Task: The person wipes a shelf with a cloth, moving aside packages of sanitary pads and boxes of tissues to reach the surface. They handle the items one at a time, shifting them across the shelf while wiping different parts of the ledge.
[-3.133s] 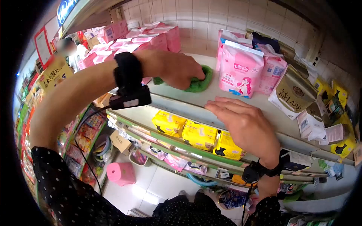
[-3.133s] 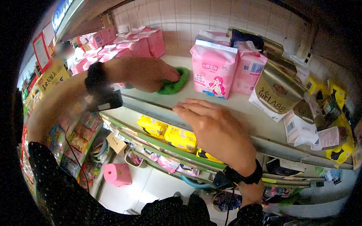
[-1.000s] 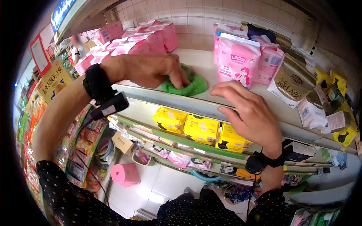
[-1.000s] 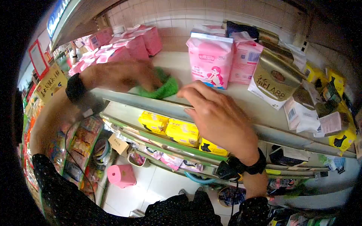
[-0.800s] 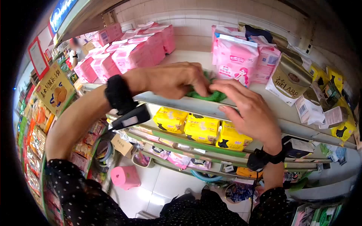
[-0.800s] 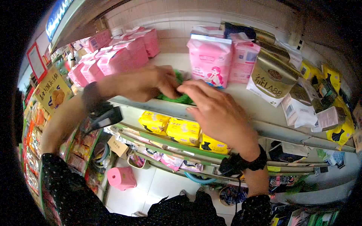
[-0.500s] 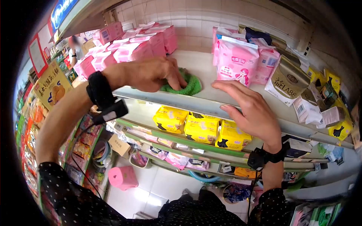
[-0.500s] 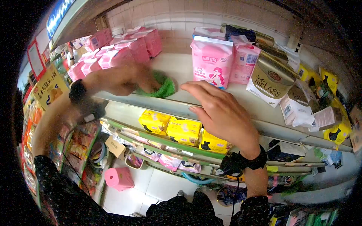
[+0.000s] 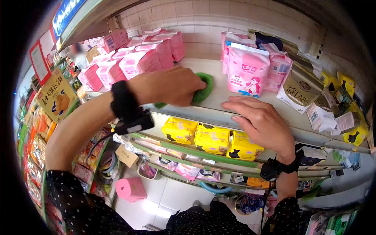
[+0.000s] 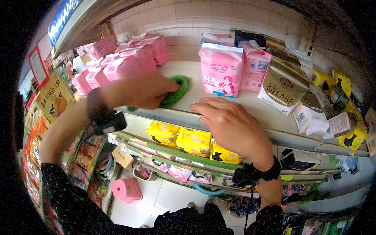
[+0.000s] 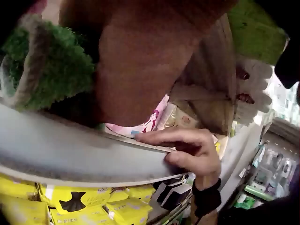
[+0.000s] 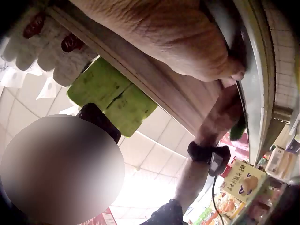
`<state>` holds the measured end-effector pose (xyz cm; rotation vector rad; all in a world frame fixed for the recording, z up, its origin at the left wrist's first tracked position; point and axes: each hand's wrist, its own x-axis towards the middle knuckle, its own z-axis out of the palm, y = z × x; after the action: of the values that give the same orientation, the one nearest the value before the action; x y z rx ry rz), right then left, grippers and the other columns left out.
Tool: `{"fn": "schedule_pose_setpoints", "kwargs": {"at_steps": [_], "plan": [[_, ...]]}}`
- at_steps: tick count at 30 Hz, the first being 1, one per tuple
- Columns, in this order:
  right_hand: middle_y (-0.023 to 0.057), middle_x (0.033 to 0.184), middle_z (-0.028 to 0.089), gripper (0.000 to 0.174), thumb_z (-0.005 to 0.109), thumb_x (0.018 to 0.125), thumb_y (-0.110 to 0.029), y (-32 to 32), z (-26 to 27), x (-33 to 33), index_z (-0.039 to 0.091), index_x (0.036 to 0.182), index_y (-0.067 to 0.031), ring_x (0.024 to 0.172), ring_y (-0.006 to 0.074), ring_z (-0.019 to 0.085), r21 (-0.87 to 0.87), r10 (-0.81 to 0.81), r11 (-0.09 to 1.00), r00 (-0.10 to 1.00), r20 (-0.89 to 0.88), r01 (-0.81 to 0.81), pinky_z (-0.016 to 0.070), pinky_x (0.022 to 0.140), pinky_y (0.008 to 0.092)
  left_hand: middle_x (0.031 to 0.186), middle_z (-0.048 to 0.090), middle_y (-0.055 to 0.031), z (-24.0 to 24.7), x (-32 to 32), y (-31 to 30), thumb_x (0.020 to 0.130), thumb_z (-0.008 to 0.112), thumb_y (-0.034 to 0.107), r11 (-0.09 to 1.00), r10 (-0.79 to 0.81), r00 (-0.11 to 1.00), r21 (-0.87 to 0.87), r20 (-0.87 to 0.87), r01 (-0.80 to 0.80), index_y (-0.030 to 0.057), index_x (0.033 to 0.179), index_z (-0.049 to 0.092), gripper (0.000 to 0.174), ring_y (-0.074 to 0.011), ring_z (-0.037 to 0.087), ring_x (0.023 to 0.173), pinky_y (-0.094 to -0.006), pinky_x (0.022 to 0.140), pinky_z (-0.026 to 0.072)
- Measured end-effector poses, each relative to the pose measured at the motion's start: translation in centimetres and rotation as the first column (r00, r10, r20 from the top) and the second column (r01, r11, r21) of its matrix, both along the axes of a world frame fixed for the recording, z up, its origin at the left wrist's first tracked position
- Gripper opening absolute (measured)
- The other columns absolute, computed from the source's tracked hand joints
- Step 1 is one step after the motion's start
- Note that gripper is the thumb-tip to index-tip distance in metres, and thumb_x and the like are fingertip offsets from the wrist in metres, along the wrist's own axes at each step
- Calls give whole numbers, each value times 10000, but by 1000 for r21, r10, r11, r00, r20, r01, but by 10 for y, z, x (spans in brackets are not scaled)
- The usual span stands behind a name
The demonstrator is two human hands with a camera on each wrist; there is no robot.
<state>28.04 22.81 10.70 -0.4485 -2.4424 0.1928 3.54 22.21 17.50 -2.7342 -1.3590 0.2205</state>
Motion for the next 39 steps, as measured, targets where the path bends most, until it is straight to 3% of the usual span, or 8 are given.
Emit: {"fn": "schedule_pose_setpoints", "kwargs": {"at_steps": [3, 9, 17, 20, 23, 30, 35, 39], "plan": [[156, 1028, 628, 256, 556, 815, -13, 3, 0, 0, 611, 1063, 9, 967, 320, 607, 35, 35, 999, 999, 8, -36, 489, 853, 387, 904, 650, -215, -9, -2, 51, 736, 529, 145, 998, 63, 996, -12, -61, -64, 6, 961, 617, 279, -403, 617, 888, -482, 785, 476], [150, 1020, 630, 261, 570, 794, -20, 5, -4, 0, 620, 1049, 8, 960, 306, 613, 41, 38, 998, 999, -16, -37, 492, 839, 378, 1055, 630, -234, -1, 7, 137, 683, 539, 74, 977, 194, 954, -47, -227, -209, 11, 1073, 575, 397, -388, 600, 1014, -484, 871, 464], [142, 996, 628, 239, 604, 800, -54, 4, 1, 1, 618, 1031, 4, 943, 308, 611, -4, 44, 999, 999, -10, -44, 494, 815, 379, 989, 661, -179, -32, -39, 263, 655, 503, 106, 992, 120, 974, 51, -194, -112, 21, 1039, 644, 418, -310, 620, 905, -431, 767, 471], [138, 983, 628, 228, 604, 803, -51, 5, -1, 0, 620, 1025, 1, 937, 306, 610, 16, 36, 999, 999, -29, -36, 494, 820, 384, 986, 660, -183, -29, -24, 248, 646, 502, 83, 963, 264, 929, 10, -260, -271, 55, 1059, 644, 437, -331, 625, 936, -442, 780, 477], [139, 979, 630, 220, 600, 802, -44, 5, -4, -1, 626, 1015, 0, 940, 307, 608, 21, 47, 999, 998, -48, -46, 494, 827, 386, 985, 657, -186, -18, -31, 177, 645, 520, 79, 996, -22, 999, 87, -44, 26, 76, 1065, 639, 437, -356, 623, 942, -454, 797, 481], [147, 968, 641, 247, 506, 810, -13, 3, -2, -1, 638, 1018, 0, 946, 309, 610, 69, 66, 996, 997, -27, -64, 495, 833, 379, 993, 653, -213, 8, -4, 9, 684, 538, 22, 977, -34, 994, -206, 100, 55, 87, 1136, 635, 466, -375, 617, 919, -422, 828, 481], [148, 990, 638, 252, 504, 809, -8, 1, -1, 0, 630, 1027, 8, 965, 304, 606, 61, 55, 997, 998, 6, -56, 489, 846, 374, 971, 656, -206, -6, -16, 2, 714, 540, 32, 975, -123, 978, -161, 167, 150, 60, 1162, 616, 455, -387, 617, 928, -430, 834, 484], [147, 1002, 632, 265, 508, 798, -8, 3, -2, 0, 616, 1040, 9, 972, 301, 603, 83, 72, 994, 997, 6, -72, 486, 849, 369, 968, 651, -212, 3, 6, 0, 725, 554, 75, 992, 79, 997, -94, 4, -79, 62, 1139, 605, 418, -391, 611, 955, -450, 835, 480]]}}
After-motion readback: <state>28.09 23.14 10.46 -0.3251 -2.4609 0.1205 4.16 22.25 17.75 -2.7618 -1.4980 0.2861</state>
